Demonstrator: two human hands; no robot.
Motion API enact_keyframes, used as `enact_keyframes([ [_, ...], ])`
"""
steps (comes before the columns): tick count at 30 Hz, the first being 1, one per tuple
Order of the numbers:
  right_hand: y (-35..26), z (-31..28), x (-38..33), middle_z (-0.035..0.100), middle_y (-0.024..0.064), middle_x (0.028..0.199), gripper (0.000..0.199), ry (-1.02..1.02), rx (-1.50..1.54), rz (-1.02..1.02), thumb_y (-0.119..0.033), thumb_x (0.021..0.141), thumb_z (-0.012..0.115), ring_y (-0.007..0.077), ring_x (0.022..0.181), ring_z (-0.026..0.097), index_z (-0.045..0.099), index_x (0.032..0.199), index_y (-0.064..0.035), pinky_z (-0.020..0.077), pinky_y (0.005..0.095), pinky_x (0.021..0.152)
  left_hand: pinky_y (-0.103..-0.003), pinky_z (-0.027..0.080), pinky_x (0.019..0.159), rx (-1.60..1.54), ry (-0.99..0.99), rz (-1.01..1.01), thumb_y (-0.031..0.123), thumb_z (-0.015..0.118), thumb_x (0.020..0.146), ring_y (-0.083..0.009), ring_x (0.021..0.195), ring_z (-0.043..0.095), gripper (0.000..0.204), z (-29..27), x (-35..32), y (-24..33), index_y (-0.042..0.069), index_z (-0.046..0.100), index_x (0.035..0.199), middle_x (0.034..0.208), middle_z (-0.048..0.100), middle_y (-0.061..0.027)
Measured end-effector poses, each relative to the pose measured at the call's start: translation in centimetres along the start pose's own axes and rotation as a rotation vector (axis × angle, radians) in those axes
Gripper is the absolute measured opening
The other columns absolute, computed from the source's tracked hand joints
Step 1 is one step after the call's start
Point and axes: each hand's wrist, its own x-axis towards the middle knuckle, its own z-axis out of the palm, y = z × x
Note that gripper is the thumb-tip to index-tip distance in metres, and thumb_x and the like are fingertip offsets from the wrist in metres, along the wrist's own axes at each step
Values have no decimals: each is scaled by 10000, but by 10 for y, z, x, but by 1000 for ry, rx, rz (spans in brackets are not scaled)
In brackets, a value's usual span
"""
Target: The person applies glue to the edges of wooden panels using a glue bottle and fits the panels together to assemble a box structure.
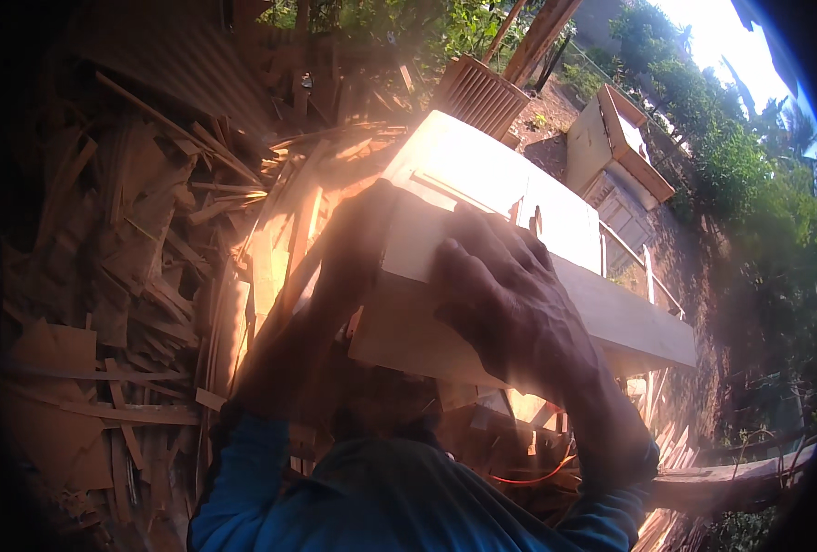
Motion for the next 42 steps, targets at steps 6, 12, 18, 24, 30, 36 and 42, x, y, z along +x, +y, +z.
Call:
enact_keyframes([
  [6,4,1,6,520,257,1317,471,34,94,-63,-74,748,754,470,1229,493,549,1168,-14,391,506,1052,-433,459,687,317,10,245,138,529,897,-395,805,564,124,1,9,-8,16,539,919,862,552,-190],
  [12,2,5,7,548,188,1151,334,113,186,-55,-10,742,723,409,1055,553,562,1035,-30,460,458,893,-339,459,665,-357,-14,-51,156,526,950,-186,763,572,160,0,6,9,11,593,936,859,592,-76],
  [18,4,7,2,563,215,1207,423,97,241,12,-49,725,776,435,1098,562,565,1089,-7,473,455,907,-272,417,604,-424,55,-2,253,491,992,-79,714,503,270,0,8,23,14,584,908,788,552,-28],
  [24,0,2,-1,581,185,1191,412,88,249,5,-56,738,781,406,1105,580,592,1103,-27,486,443,901,-345,437,607,-101,34,77,340,376,1028,-162,705,541,408,-10,1,15,-8,566,932,762,542,-119],
  [30,-9,0,-4,621,126,1099,261,132,307,39,-31,813,709,334,975,637,652,1063,-79,524,407,819,-423,450,631,-46,23,-28,301,400,1009,-302,732,584,349,1,-11,25,-6,559,962,794,558,-192],
  [36,-6,-2,-3,640,116,1086,268,83,357,80,-28,821,700,328,917,667,655,1081,-77,537,395,789,-484,461,659,116,73,64,168,460,932,-450,822,576,203,4,-11,29,4,557,1004,862,579,-247],
  [42,-2,-3,0,615,130,1139,328,22,343,78,-46,790,738,333,1032,624,650,1105,-61,511,404,860,-483,468,655,-122,42,57,70,495,893,-456,802,584,156,2,-9,19,-4,533,1025,849,583,-236],
])
